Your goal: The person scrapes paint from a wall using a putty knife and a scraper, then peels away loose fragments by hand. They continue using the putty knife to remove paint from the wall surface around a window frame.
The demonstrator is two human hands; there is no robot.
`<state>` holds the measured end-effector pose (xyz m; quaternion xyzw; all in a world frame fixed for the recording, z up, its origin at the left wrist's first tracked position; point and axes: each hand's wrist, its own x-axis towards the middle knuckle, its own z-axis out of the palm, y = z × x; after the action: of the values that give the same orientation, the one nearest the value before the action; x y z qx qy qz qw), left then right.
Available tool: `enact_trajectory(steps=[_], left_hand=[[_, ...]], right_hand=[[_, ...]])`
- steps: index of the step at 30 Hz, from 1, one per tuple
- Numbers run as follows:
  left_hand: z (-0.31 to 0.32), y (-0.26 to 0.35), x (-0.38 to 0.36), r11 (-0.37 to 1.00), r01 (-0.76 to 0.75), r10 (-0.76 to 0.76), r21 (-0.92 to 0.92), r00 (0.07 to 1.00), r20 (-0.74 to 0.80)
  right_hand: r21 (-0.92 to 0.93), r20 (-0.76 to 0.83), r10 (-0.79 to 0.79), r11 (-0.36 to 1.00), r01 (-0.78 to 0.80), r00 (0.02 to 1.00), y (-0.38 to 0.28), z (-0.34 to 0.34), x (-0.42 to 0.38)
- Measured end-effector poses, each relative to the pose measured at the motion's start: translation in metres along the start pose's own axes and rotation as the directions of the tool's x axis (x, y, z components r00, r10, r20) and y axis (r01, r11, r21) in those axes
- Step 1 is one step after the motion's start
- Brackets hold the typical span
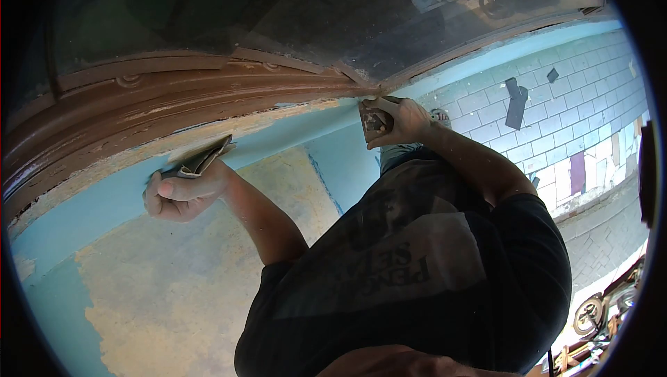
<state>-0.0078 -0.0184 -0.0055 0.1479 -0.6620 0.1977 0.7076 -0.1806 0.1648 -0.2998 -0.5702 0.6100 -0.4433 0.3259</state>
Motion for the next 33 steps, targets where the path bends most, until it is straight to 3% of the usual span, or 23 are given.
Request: enact_trajectory(steps=[2, 4, 5, 7, 8, 10, 13, 16, 20, 22, 26, 32, 33], left_hand=[[0.000, 0.001, 0.001, 1.000, 0.000, 0.000, -0.009, 1.000, -0.003], [-0.002, 0.002, 0.001, 1.000, 0.006, -0.006, -0.012, 1.000, 0.008], [-0.002, 0.002, 0.001, 1.000, 0.015, -0.014, -0.020, 1.000, 0.016], [0.001, 0.002, 0.002, 1.000, 0.007, -0.007, -0.012, 1.000, -0.005], [0.000, 0.003, 0.001, 1.000, 0.004, -0.004, -0.001, 1.000, -0.011], [-0.003, 0.002, 0.001, 1.000, 0.009, -0.008, -0.005, 1.000, 0.008], [-0.002, 0.003, 0.002, 1.000, 0.009, -0.008, -0.019, 1.000, 0.005], [0.001, 0.003, 0.002, 1.000, 0.015, -0.015, -0.015, 1.000, -0.001], [0.000, 0.003, 0.001, 0.999, 0.023, -0.023, -0.022, 1.000, -0.008], [0.004, 0.003, 0.002, 0.999, 0.020, -0.020, -0.031, 1.000, -0.021], [-0.002, 0.000, 0.002, 1.000, -0.002, 0.002, -0.003, 1.000, -0.005], [0.002, 0.004, 0.001, 0.999, 0.030, -0.030, 0.012, 0.999, -0.022], [-0.001, 0.004, 0.001, 0.999, 0.034, -0.034, 0.013, 0.999, -0.015]], right_hand=[[-0.054, -0.035, -0.072, 0.996, 0.070, 0.997, 0.000, 0.002, -0.001], [-0.046, 0.077, 0.063, 0.997, -0.059, 0.995, 0.007, 0.003, 0.003], [-0.049, 0.079, 0.056, 0.997, -0.052, 0.995, 0.006, 0.005, 0.003], [-0.119, -0.077, -0.074, 0.991, 0.065, 0.994, 0.001, 0.006, 0.003], [-0.118, -0.073, -0.071, 0.991, 0.062, 0.995, 0.001, 0.003, 0.005], [-0.057, 0.122, 0.136, 0.990, -0.130, 0.983, -0.005, -0.004, 0.008], [0.034, 0.039, 0.025, 0.999, -0.027, 0.999, 0.002, -0.003, 0.008], [-0.035, -0.025, -0.029, 0.999, 0.029, 0.999, 0.005, 0.005, 0.005], [-0.038, 0.072, 0.041, 0.999, -0.038, 0.997, 0.006, 0.002, 0.007], [-0.063, -0.059, -0.078, 0.995, 0.074, 0.995, 0.001, 0.004, 0.007], [0.034, 0.022, -0.014, 0.999, 0.013, 1.000, -0.003, 0.003, 0.002], [-0.005, -0.089, -0.069, 0.998, 0.069, 0.994, -0.008, 0.002, 0.004], [-0.015, 0.030, 0.045, 0.999, -0.045, 0.999, -0.003, -0.001, 0.007]])
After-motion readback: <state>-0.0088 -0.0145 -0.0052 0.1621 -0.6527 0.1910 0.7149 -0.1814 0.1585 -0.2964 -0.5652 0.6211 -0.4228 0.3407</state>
